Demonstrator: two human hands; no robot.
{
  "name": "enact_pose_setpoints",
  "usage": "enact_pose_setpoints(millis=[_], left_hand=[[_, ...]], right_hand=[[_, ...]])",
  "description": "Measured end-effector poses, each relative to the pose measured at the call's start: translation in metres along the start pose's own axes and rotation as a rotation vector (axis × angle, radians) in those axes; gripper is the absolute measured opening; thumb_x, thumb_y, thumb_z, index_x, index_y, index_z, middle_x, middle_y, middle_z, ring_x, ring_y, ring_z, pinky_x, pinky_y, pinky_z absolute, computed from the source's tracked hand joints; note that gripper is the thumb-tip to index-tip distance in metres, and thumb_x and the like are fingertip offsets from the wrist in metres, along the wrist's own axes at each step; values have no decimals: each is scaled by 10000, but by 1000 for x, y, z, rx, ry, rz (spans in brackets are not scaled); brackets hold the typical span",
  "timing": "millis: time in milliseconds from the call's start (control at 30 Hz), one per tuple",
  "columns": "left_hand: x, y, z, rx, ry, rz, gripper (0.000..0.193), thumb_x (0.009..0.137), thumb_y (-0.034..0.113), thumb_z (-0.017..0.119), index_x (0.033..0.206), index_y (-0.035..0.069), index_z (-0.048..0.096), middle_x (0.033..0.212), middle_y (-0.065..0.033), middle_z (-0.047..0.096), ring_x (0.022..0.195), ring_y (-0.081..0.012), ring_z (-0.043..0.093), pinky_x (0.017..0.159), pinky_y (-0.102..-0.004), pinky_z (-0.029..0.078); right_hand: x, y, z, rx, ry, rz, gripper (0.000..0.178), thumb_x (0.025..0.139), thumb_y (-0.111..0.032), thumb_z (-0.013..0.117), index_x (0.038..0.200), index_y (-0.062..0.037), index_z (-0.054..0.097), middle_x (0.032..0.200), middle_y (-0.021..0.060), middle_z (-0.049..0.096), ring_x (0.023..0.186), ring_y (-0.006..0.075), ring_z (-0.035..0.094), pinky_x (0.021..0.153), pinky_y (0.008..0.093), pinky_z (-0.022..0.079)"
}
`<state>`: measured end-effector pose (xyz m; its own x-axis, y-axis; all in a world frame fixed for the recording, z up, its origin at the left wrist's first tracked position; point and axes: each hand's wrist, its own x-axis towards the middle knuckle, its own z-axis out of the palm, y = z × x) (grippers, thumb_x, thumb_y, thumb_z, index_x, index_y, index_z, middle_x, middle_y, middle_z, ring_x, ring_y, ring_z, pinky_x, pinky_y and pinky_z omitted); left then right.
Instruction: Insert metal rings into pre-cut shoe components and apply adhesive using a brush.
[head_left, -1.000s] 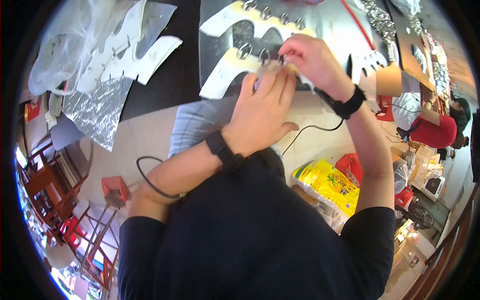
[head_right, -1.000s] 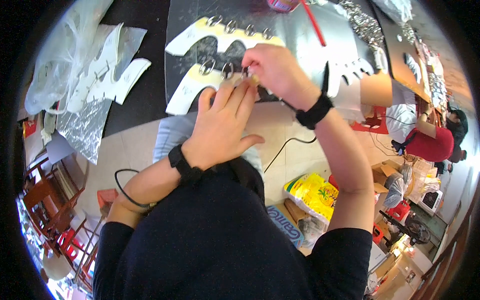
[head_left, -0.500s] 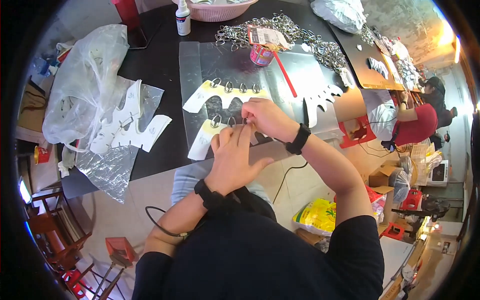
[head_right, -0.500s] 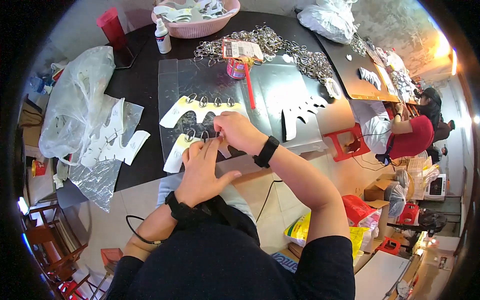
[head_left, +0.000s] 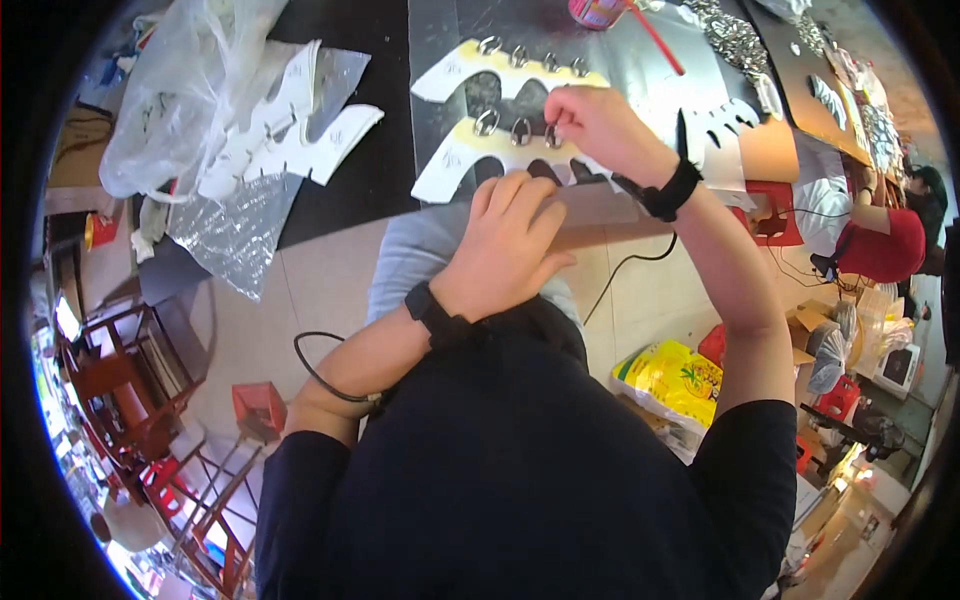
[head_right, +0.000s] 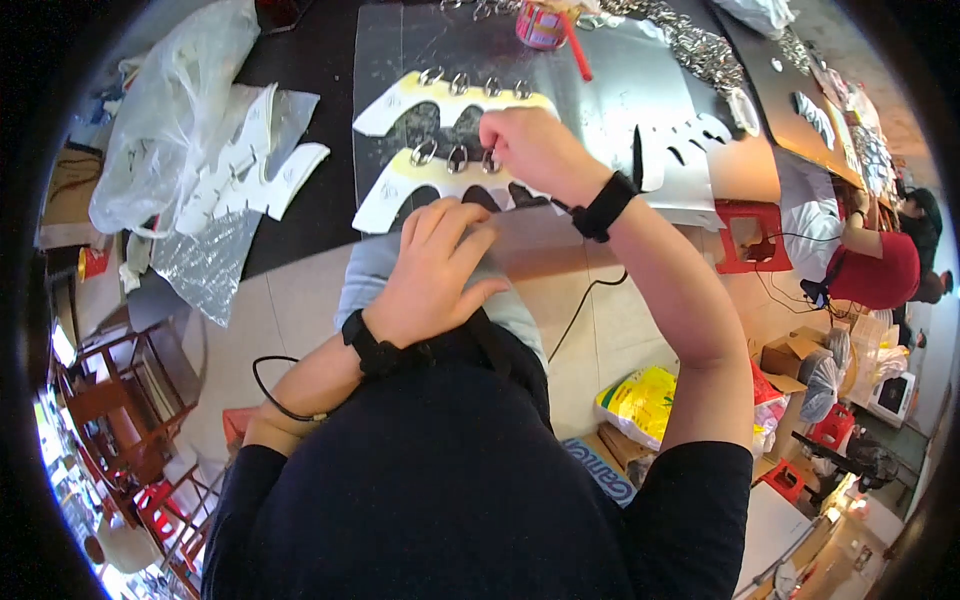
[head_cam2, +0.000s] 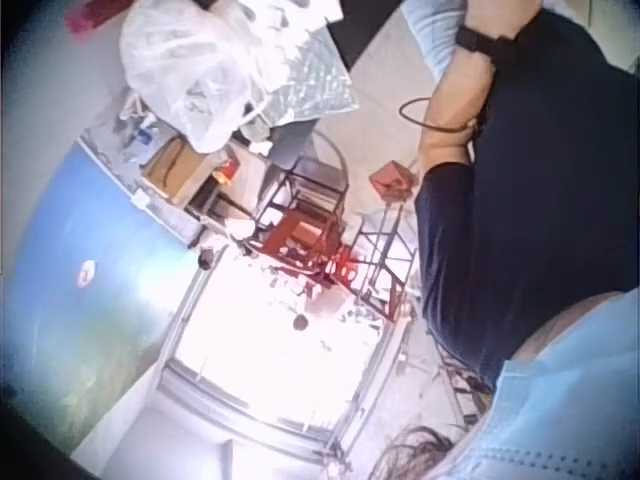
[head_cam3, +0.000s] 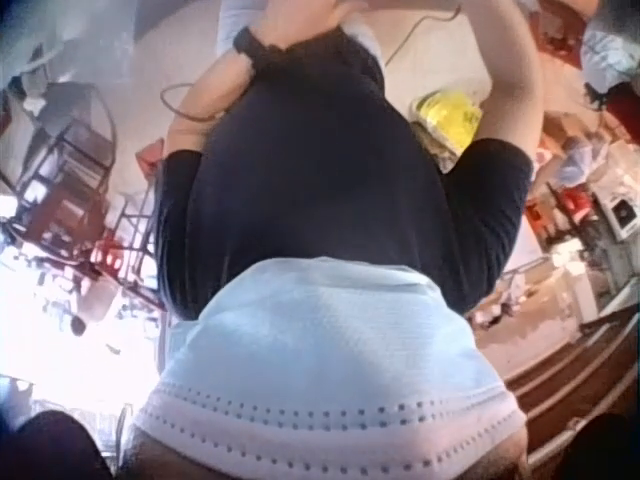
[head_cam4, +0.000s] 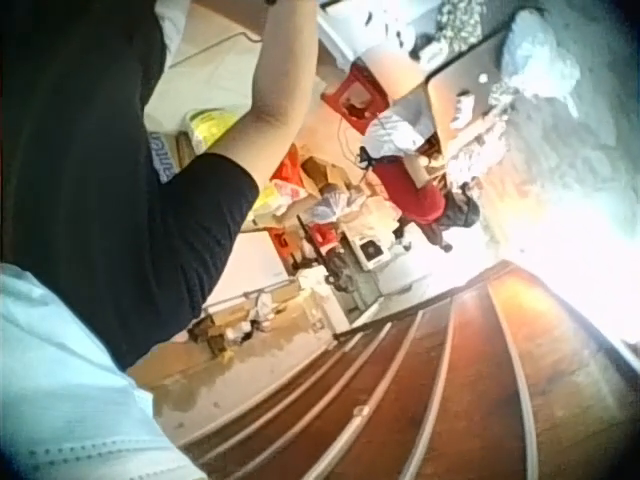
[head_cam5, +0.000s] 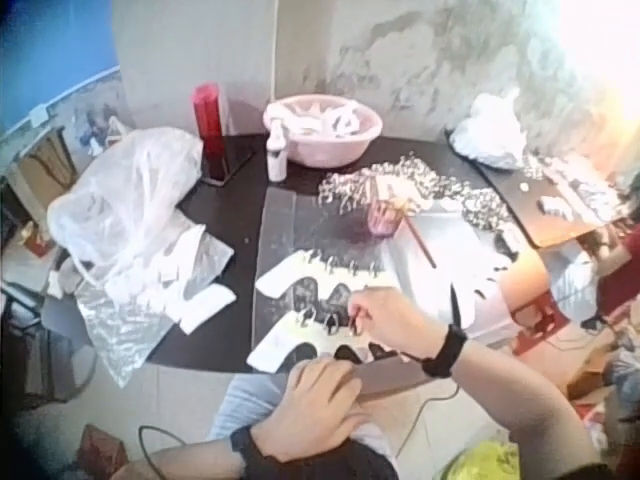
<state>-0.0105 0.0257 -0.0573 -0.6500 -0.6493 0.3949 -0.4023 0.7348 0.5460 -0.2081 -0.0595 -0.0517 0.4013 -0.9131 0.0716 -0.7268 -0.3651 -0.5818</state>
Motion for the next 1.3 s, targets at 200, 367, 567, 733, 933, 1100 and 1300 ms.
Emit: enact_pose_setpoints(millis=[200, 367, 567, 733, 933, 1100, 1300], left_hand=[[-1, 0, 10, -16, -6, -18, 532, 615, 221, 747, 1054, 19, 525, 1151, -128, 466, 1122, -330, 421, 944, -442, 352], [3, 3, 10, 24, -37, -29, 599, 607, 244, 751, 1109, 18, 514, 1194, -123, 450, 1138, -329, 405, 956, -434, 356], [2, 3, 11, 27, -106, -75, 663, 603, 262, 756, 1163, 19, 497, 1228, -104, 436, 1137, -337, 388, 956, -440, 361], [6, 4, 10, 37, -142, -102, 696, 601, 264, 758, 1191, 24, 477, 1246, -96, 423, 1143, -331, 378, 958, -439, 359], [8, 3, 8, 22, -158, -116, 706, 595, 250, 757, 1198, 19, 470, 1250, -97, 415, 1148, -334, 373, 963, -437, 357], [10, 3, 4, -5, -188, -127, 703, 600, 241, 753, 1202, 16, 468, 1268, -103, 406, 1155, -345, 370, 974, -441, 351], [14, 1, -6, -74, -266, -141, 695, 612, 237, 749, 1212, 26, 470, 1294, -115, 391, 1172, -361, 363, 981, -452, 349]], right_hand=[[-4, 1, 4, 109, -10, 16, 102, 727, -19, 583, 827, -3, 572, 705, 135, 573, 654, 271, 561, 607, 349, 448], [-6, -6, 2, 50, -69, 3, 102, 756, 52, 588, 851, 15, 577, 724, 80, 573, 645, 143, 563, 608, 262, 464], [-7, -6, 0, 89, -90, 19, 100, 741, 26, 597, 836, 2, 580, 722, 95, 564, 653, 198, 560, 612, 299, 455], [-5, -3, 0, 116, -89, 14, 94, 728, 2, 609, 816, -15, 582, 713, 106, 558, 656, 245, 552, 612, 333, 447], [-5, -3, -1, 103, -82, -23, 81, 733, 0, 593, 811, -16, 578, 719, 118, 555, 664, 269, 550, 612, 342, 444], [-3, -5, -3, 90, -80, -49, 82, 746, 10, 552, 817, -22, 578, 733, 134, 557, 691, 312, 554, 618, 355, 446], [-7, -8, -2, 133, -40, -41, 93, 751, 33, 547, 823, -23, 561, 750, 130, 552, 690, 321, 551, 615, 368, 448]])
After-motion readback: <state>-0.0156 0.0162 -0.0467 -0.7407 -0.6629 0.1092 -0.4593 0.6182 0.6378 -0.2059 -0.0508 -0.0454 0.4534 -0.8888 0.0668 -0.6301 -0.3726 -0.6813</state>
